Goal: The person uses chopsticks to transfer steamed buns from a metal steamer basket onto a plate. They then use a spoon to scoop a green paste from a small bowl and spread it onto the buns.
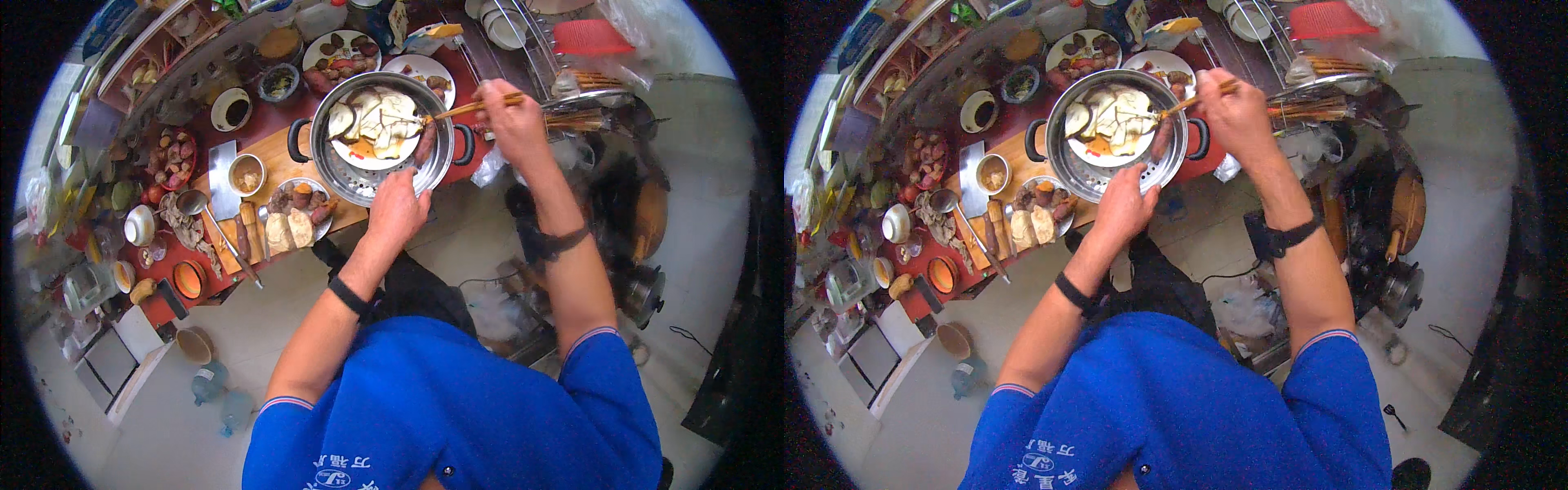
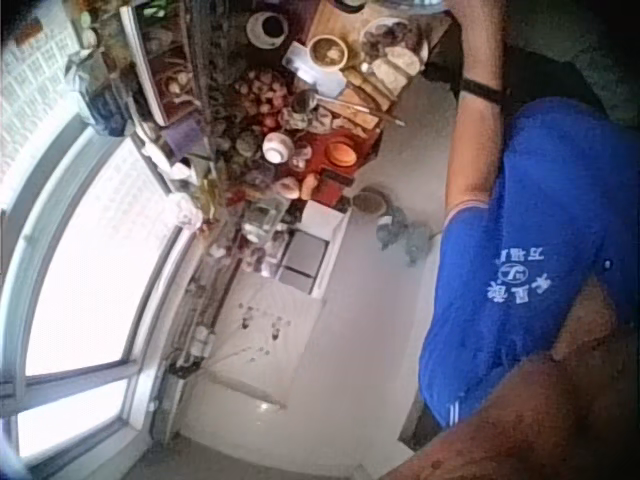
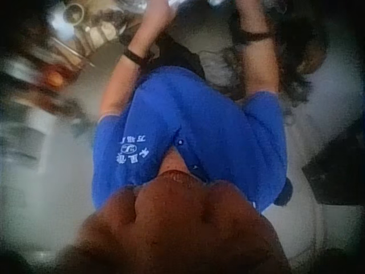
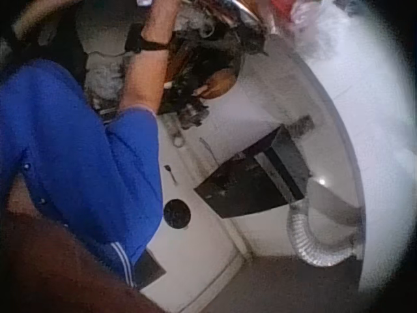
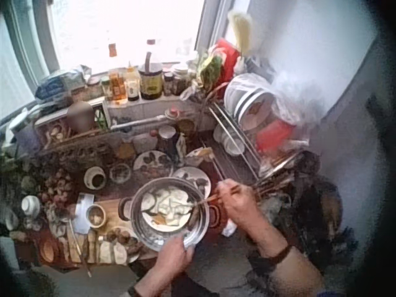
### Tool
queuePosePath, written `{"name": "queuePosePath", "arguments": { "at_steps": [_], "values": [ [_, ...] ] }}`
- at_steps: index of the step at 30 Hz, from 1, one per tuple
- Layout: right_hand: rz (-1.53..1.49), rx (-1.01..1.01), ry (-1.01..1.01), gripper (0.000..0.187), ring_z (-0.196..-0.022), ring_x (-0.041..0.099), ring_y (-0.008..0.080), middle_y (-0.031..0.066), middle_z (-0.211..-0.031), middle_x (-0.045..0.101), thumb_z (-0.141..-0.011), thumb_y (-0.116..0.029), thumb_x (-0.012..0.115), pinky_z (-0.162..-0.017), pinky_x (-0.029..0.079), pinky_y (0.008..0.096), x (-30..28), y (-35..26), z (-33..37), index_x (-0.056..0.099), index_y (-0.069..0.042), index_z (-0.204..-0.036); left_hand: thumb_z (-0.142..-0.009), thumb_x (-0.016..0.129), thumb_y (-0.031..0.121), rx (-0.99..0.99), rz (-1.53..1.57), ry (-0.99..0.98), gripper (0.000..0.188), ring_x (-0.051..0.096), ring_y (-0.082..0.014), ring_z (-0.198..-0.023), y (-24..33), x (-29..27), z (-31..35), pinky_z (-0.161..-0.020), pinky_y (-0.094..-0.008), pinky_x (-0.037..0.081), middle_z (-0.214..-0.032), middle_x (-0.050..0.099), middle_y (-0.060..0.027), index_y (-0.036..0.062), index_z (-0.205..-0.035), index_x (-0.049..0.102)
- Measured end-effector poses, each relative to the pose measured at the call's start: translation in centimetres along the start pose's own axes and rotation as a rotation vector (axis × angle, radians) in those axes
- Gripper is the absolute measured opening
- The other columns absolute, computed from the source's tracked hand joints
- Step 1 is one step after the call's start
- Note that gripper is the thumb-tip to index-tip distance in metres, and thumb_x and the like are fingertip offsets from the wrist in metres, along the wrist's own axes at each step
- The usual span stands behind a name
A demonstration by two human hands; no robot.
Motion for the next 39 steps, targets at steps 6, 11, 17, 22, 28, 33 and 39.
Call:
{"name": "queuePosePath", "arguments": {
  "at_steps": [6, 11, 17, 22, 28, 33, 39],
  "values": [
    [0.282, -0.185, -0.001, 0.023, -0.082, 0.073, 0.0409, 0.018, -0.087, 0.075, -0.103, -0.031, 0.065, -0.069, 0.057, 0.0458, 2.5, 2.1, -0.7, 0.074, -0.01, -0.101, -0.093, 0.075, 0.025, -0.065, -0.064, -0.033, 0.052, 0.065, -0.0457, -0.114, -0.6, 4.8, -2.7, -0.101, -0.052, 0.053, -0.119, 0.067, -0.0297, -0.0093, -0.129, 0.06],
    [0.298, -0.197, -0.044, 0.027, -0.074, 0.067, 0.0401, 0.0215, -0.083, 0.069, -0.106, -0.032, 0.064, -0.067, 0.054, 0.0453, 3.1, 3.8, -1.3, 0.072, -0.007, -0.101, -0.096, 0.071, 0.025, -0.118, -0.072, -0.004, 0.052, 0.064, -0.0467, -0.117, -0.3, 6.0, -2.8, -0.103, -0.0525, 0.052, -0.121, 0.066, -0.0307, -0.0097, -0.133, 0.057],
    [0.337, -0.123, -0.085, 0.033, -0.075, 0.066, 0.0418, 0.0206, -0.081, 0.068, -0.106, -0.036, 0.062, -0.067, 0.053, 0.0487, 1.9, 4.5, -0.8, 0.07, -0.006, -0.095, -0.099, 0.067, 0.024, -0.236, -0.068, -0.096, 0.045, 0.063, -0.0471, -0.119, -1.2, 5.2, -2.7, -0.104, -0.0533, 0.051, -0.124, 0.065, -0.0311, -0.0082, -0.129, 0.057],
    [0.295, -0.165, -0.048, 0.04, -0.061, 0.053, 0.0389, 0.0208, -0.068, 0.056, -0.108, -0.035, 0.06, -0.06, 0.046, 0.0468, 1.1, 2.9, 0.5, 0.061, -0.002, -0.085, -0.098, 0.067, 0.022, -0.18, -0.131, -0.031, 0.041, 0.065, -0.0464, -0.114, -1.9, 6.0, -2.5, -0.1, -0.0541, 0.052, -0.12, 0.066, -0.0286, -0.005, -0.126, 0.057],
    [0.351, -0.152, -0.098, 0.028, -0.074, 0.069, 0.0414, 0.0217, -0.077, 0.067, -0.104, -0.028, 0.064, -0.066, 0.053, 0.0479, 1.7, 2.3, 3.0, 0.067, -0.003, -0.091, -0.098, 0.066, 0.02, -0.165, -0.17, 0.018, 0.038, 0.064, -0.0457, -0.115, -2.2, 7.4, -3.7, -0.1, -0.0541, 0.052, -0.121, 0.066, -0.0274, -0.0041, -0.126, 0.058],
    [0.3, -0.042, -0.064, 0.018, -0.076, 0.072, 0.0367, 0.0203, -0.086, 0.073, -0.101, -0.021, 0.066, -0.069, 0.056, 0.0443, 2.8, 4.7, 5.6, 0.072, -0.004, -0.103, -0.098, 0.067, 0.018, -0.167, -0.133, -0.001, 0.038, 0.065, -0.0462, -0.113, -2.2, 8.5, -5.6, -0.1, -0.0538, 0.052, -0.12, 0.066, -0.0271, -0.0038, -0.127, 0.058],
    [0.099, 0.066, -0.007, 0.018, -0.069, 0.069, 0.0223, 0.0173, -0.083, 0.072, -0.101, -0.015, 0.065, -0.067, 0.055, 0.037, 2.9, 6.3, 7.3, 0.073, -0.002, -0.109, -0.099, 0.065, 0.019, -0.25, -0.104, 0.029, 0.035, 0.065, -0.0458, -0.111, -1.2, 9.4, -6.5, -0.098, -0.0536, 0.053, -0.117, 0.066, -0.0271, -0.0029, -0.127, 0.06]
  ]
}}
Point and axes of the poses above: each hand's wrist, its own z-axis away from the middle knuckle, its own x-axis out of the palm, y = z × x, the point moved 1 cm from there along -z, towards the middle knuckle
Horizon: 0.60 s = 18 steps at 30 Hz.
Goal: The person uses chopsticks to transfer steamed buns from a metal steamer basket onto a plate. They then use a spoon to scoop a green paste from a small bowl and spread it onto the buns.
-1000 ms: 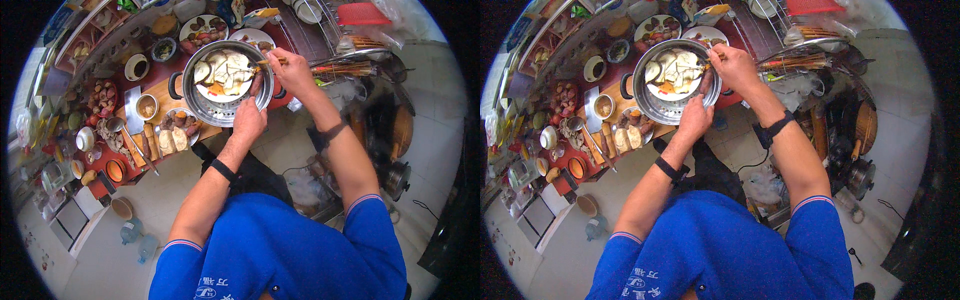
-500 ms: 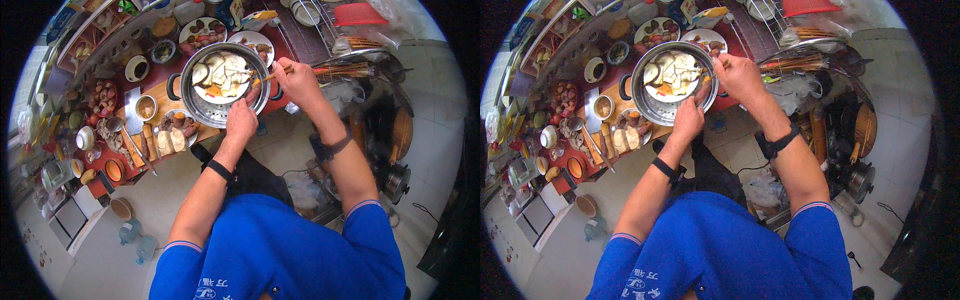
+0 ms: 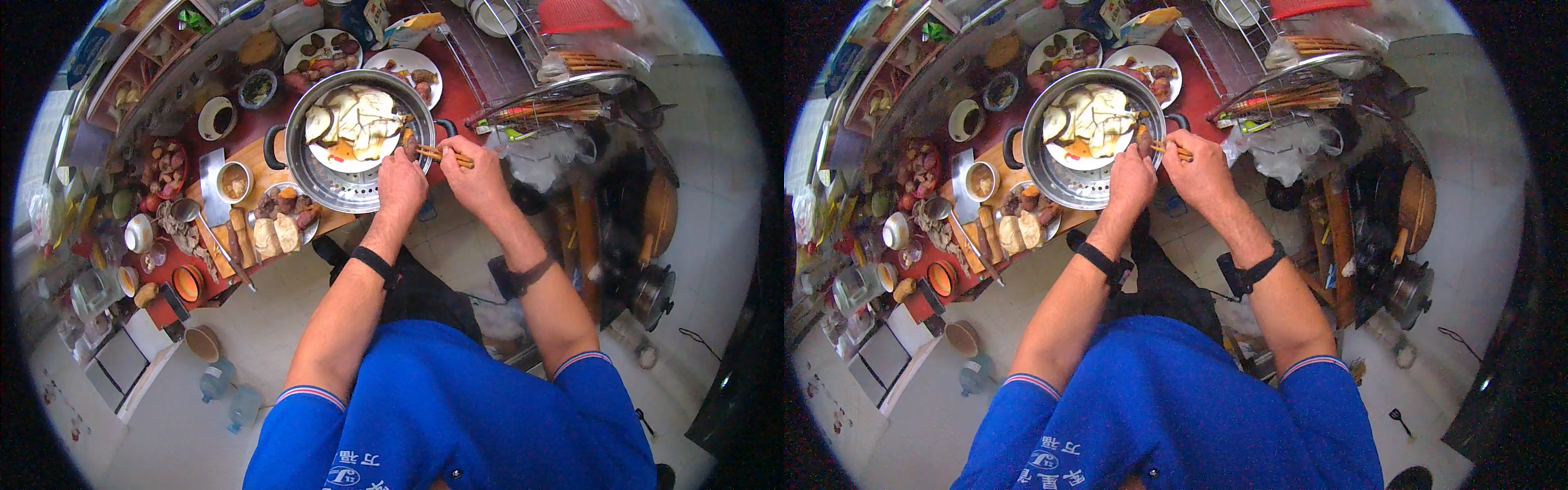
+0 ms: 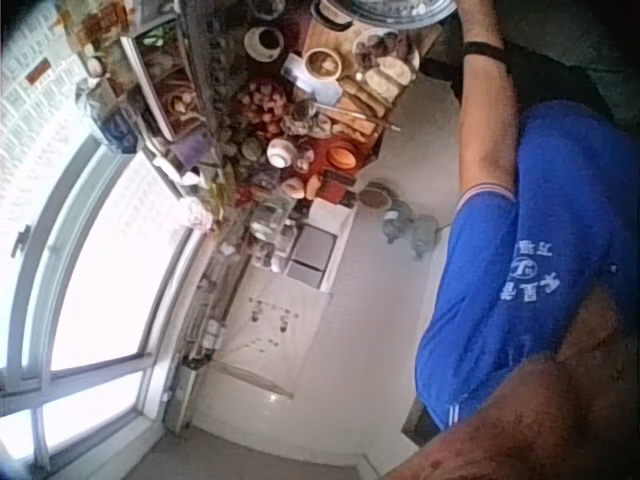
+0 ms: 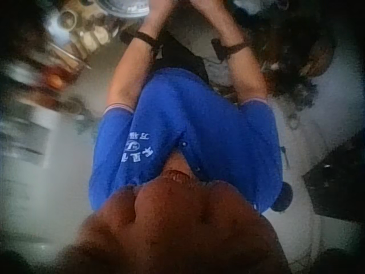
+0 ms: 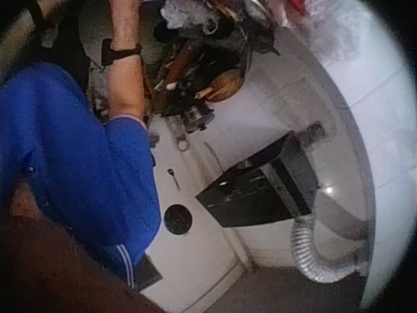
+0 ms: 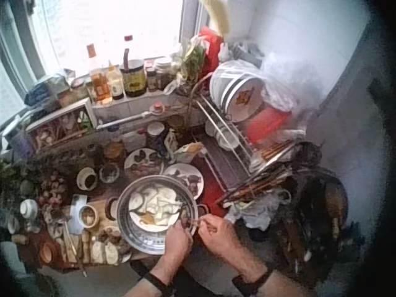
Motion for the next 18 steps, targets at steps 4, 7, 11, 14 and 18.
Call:
{"name": "queuePosePath", "arguments": {
  "at_steps": [4, 7, 11, 14, 18],
  "values": [
    [0.051, -0.022, -0.019, 0.016, -0.069, 0.069, 0.0213, 0.0174, -0.082, 0.072, -0.101, -0.015, 0.064, -0.066, 0.055, 0.0374, -0.3, -0.6, 0.2, 0.073, -0.002, -0.106, -0.099, 0.065, 0.02, -0.019, -0.009, 0.033, 0.035, 0.065, -0.0451, -0.11, 0.4, -0.2, 0.3, -0.098, -0.0528, 0.053, -0.116, 0.065, -0.0283, -0.0029, -0.126, 0.062],
    [0.143, 0.0, -0.072, 0.016, -0.07, 0.07, 0.0225, 0.0178, -0.081, 0.072, -0.101, -0.015, 0.063, -0.068, 0.055, 0.0391, 0.0, -0.8, 0.2, 0.073, -0.003, -0.105, -0.099, 0.065, 0.02, -0.066, -0.066, -0.014, 0.035, 0.066, -0.0447, -0.111, 0.3, -0.1, 0.2, -0.098, -0.0521, 0.053, -0.115, 0.067, -0.0273, -0.0029, -0.126, 0.063],
    [0.042, -0.025, -0.07, 0.016, -0.073, 0.071, 0.0223, 0.0178, -0.084, 0.072, -0.101, -0.015, 0.062, -0.071, 0.056, 0.0408, 0.5, -0.5, -0.5, 0.072, -0.002, -0.104, -0.097, 0.065, 0.019, -0.122, 0.033, -0.013, 0.028, 0.068, -0.0442, -0.106, 0.5, 0.2, -0.4, -0.095, -0.0544, 0.054, -0.11, 0.071, -0.0254, -0.0007, -0.117, 0.067],
    [0.004, 0.137, -0.115, 0.021, -0.077, 0.07, 0.0122, 0.0042, -0.088, 0.073, -0.108, -0.017, 0.057, -0.068, 0.056, 0.0299, -0.7, -0.4, -0.6, 0.073, -0.004, -0.111, -0.095, 0.069, 0.019, -0.141, 0.086, 0.049, 0.03, 0.068, -0.0454, -0.106, 0.4, -0.4, 0.0, -0.094, -0.0559, 0.055, -0.109, 0.07, -0.0279, -0.0018, -0.116, 0.064],
    [-0.241, 0.165, -0.095, 0.024, -0.076, 0.071, 0.0113, 0.0055, -0.09, 0.074, -0.107, -0.016, 0.055, -0.066, 0.057, 0.0271, -3.3, -1.8, 0.5, 0.073, 0.0, -0.109, -0.092, 0.073, 0.017, 0.005, 0.072, 0.221, 0.036, 0.066, -0.0462, -0.102, 1.1, -2.1, 1.8, -0.092, -0.0548, 0.054, -0.106, 0.066, -0.0278, -0.0045, -0.119, 0.063]
  ]
}}
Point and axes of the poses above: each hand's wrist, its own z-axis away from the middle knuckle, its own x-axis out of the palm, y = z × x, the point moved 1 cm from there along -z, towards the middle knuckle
